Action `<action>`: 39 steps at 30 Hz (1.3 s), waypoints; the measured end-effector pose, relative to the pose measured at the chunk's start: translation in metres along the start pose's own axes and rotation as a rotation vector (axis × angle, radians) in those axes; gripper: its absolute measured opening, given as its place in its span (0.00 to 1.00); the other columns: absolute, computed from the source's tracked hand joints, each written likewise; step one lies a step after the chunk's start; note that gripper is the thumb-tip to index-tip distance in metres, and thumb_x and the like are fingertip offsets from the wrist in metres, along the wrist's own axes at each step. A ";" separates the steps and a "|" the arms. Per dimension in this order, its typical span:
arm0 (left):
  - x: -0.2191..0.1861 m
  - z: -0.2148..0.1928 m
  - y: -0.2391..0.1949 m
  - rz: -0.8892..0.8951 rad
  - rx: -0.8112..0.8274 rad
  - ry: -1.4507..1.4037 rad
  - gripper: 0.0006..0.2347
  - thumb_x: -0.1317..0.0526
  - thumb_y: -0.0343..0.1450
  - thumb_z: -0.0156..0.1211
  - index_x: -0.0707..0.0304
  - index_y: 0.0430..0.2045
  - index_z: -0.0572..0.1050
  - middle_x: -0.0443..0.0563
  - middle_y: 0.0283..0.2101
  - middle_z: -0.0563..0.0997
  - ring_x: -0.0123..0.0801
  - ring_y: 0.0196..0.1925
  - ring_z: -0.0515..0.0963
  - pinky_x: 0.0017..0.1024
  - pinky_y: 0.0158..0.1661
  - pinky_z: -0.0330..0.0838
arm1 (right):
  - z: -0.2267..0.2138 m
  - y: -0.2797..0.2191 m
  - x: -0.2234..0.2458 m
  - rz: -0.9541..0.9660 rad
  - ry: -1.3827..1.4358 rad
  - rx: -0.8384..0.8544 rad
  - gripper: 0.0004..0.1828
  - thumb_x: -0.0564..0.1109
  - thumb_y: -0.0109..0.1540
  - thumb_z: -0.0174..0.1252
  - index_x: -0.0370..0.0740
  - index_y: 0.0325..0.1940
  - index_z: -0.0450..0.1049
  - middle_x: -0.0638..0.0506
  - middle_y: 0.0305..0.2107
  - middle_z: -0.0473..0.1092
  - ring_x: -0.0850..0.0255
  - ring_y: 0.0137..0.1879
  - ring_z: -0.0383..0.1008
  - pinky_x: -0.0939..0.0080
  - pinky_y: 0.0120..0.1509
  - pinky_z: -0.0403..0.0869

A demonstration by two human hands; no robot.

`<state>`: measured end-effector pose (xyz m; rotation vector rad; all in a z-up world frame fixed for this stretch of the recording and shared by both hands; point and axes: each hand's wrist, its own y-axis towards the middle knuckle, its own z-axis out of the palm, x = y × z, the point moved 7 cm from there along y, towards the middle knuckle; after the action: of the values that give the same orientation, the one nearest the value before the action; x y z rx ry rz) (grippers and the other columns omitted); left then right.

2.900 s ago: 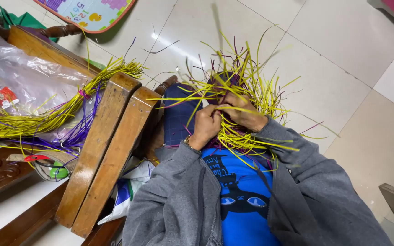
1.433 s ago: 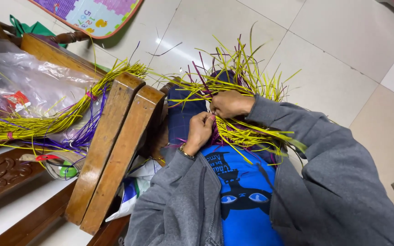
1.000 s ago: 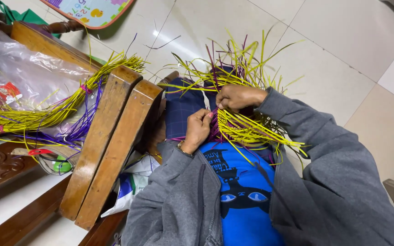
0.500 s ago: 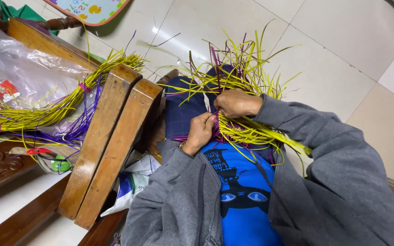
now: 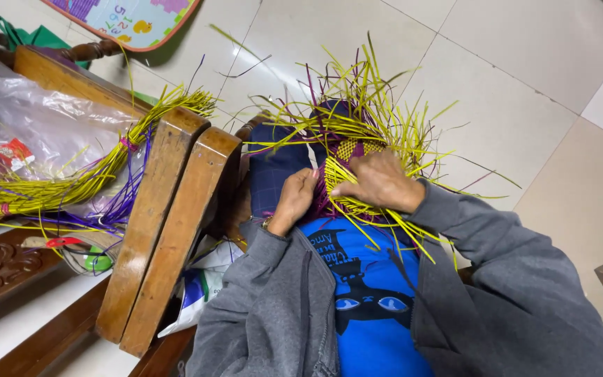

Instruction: Weaving a pattern using thin colored strips to create a basket or mat

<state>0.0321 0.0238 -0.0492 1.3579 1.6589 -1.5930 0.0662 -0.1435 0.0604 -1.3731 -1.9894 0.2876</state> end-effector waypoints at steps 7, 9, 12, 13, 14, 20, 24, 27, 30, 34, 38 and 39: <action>-0.042 0.008 0.038 0.161 -0.038 0.299 0.13 0.53 0.69 0.57 0.66 0.23 0.77 0.65 0.23 0.78 0.61 0.33 0.79 0.48 0.31 0.70 | 0.075 0.009 0.007 -0.150 -0.159 -0.233 0.23 0.64 0.55 0.53 0.40 0.33 0.68 0.44 0.23 0.68 0.46 0.34 0.73 0.42 0.37 0.65; -0.020 0.008 0.052 0.096 -0.077 0.056 0.13 0.59 0.66 0.60 0.71 0.12 0.73 0.65 0.18 0.74 0.44 0.27 0.76 0.39 0.30 0.68 | 0.078 0.000 0.023 -0.210 -0.340 -0.419 0.24 0.53 0.51 0.58 0.31 0.40 0.71 0.42 0.21 0.70 0.46 0.30 0.73 0.45 0.33 0.66; 0.038 0.018 0.057 -0.090 -0.104 -0.558 0.10 0.67 0.66 0.60 0.69 0.13 0.69 0.52 0.15 0.71 0.36 0.19 0.73 0.28 0.24 0.68 | 0.066 -0.006 0.043 -0.259 -0.401 -0.449 0.20 0.45 0.49 0.55 0.29 0.42 0.72 0.44 0.20 0.70 0.49 0.29 0.74 0.49 0.33 0.67; 0.035 0.018 0.053 -0.094 -0.105 -0.555 0.10 0.67 0.66 0.60 0.69 0.13 0.69 0.52 0.15 0.71 0.36 0.19 0.73 0.28 0.24 0.68 | 0.070 -0.006 0.043 -0.260 -0.397 -0.448 0.20 0.45 0.49 0.55 0.29 0.42 0.72 0.44 0.20 0.70 0.49 0.29 0.74 0.49 0.33 0.67; 0.034 0.019 0.049 -0.118 -0.110 -0.640 0.09 0.68 0.66 0.60 0.70 0.14 0.69 0.54 0.16 0.72 0.37 0.20 0.74 0.28 0.24 0.68 | 0.073 -0.007 0.046 -0.290 -0.414 -0.468 0.21 0.43 0.48 0.54 0.27 0.42 0.71 0.43 0.21 0.70 0.48 0.29 0.74 0.47 0.33 0.67; 0.006 0.013 0.036 -0.120 -0.159 -0.751 0.09 0.67 0.67 0.59 0.70 0.16 0.71 0.55 0.19 0.74 0.36 0.23 0.75 0.28 0.28 0.69 | 0.082 -0.003 0.052 -0.360 -0.466 -0.544 0.23 0.40 0.44 0.53 0.25 0.40 0.71 0.41 0.20 0.69 0.47 0.28 0.72 0.46 0.34 0.65; -0.006 0.010 0.033 -0.045 -0.183 -0.648 0.12 0.64 0.70 0.57 0.66 0.14 0.70 0.48 0.16 0.71 0.27 0.21 0.71 0.23 0.25 0.66 | 0.083 -0.002 0.050 -0.368 -0.463 -0.536 0.23 0.40 0.44 0.53 0.24 0.41 0.71 0.42 0.20 0.69 0.48 0.28 0.71 0.47 0.33 0.64; -0.010 0.004 0.028 -0.014 -0.166 -0.423 0.12 0.63 0.68 0.61 0.63 0.12 0.70 0.42 0.12 0.67 0.22 0.17 0.66 0.19 0.20 0.59 | 0.085 -0.001 0.046 -0.362 -0.452 -0.529 0.24 0.40 0.44 0.54 0.25 0.42 0.70 0.41 0.21 0.68 0.46 0.29 0.71 0.47 0.33 0.63; 0.000 0.008 0.038 0.064 -0.178 -0.183 0.15 0.63 0.66 0.62 0.64 0.07 0.68 0.44 0.10 0.65 0.25 0.16 0.63 0.25 0.18 0.56 | 0.077 -0.006 0.031 -0.316 -0.373 -0.445 0.23 0.41 0.46 0.53 0.33 0.45 0.71 0.47 0.24 0.69 0.50 0.31 0.72 0.49 0.32 0.63; -0.010 0.010 0.031 0.052 -0.244 -0.301 0.12 0.65 0.66 0.61 0.63 0.10 0.71 0.41 0.10 0.65 0.21 0.15 0.62 0.19 0.19 0.54 | 0.056 -0.039 -0.025 -0.424 -0.422 -0.356 0.22 0.45 0.48 0.52 0.39 0.46 0.71 0.47 0.27 0.69 0.50 0.35 0.73 0.46 0.36 0.66; -0.015 0.017 0.028 0.085 -0.209 -0.297 0.11 0.65 0.65 0.63 0.64 0.11 0.72 0.41 0.09 0.65 0.20 0.15 0.62 0.18 0.18 0.54 | 0.066 -0.049 -0.098 -0.142 -0.615 -0.117 0.15 0.43 0.51 0.53 0.43 0.42 0.72 0.48 0.27 0.71 0.51 0.36 0.74 0.47 0.41 0.66; -0.019 0.020 0.026 0.105 -0.186 -0.302 0.10 0.65 0.64 0.64 0.64 0.11 0.73 0.41 0.09 0.65 0.19 0.16 0.62 0.16 0.19 0.54 | 0.066 -0.052 -0.115 -0.051 -0.664 -0.032 0.12 0.43 0.53 0.54 0.44 0.40 0.72 0.49 0.28 0.72 0.51 0.38 0.74 0.47 0.44 0.65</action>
<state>0.0564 -0.0047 -0.0497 1.0360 1.4861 -1.4603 0.0085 -0.2543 -0.0074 -1.3530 -2.5618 0.7705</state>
